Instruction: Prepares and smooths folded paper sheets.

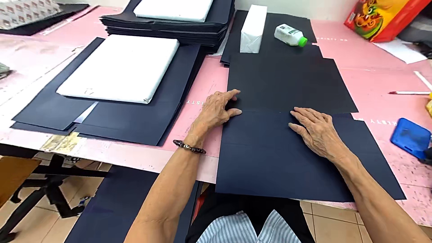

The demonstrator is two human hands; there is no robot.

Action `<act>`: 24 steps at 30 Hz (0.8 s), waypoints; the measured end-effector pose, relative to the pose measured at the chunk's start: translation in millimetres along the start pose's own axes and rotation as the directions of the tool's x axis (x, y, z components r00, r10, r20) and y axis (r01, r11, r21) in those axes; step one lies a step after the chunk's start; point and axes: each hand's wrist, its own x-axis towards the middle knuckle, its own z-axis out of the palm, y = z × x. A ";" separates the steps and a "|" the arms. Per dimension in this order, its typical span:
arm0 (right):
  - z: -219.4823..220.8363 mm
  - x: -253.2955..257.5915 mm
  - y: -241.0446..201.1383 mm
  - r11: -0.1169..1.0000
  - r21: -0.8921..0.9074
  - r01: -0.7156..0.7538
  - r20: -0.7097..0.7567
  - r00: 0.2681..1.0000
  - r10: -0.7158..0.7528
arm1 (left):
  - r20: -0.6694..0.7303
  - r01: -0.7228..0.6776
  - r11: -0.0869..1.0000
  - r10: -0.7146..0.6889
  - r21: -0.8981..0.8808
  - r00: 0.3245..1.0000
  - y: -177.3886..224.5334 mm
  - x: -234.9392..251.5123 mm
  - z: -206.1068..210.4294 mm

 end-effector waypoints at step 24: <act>-16.0 4.7 -1.5 0.997 0.001 -0.078 0.068 0.995 0.078 | 0.008 -0.014 0.984 0.016 -0.176 1.000 -10.6 2.9 -14.2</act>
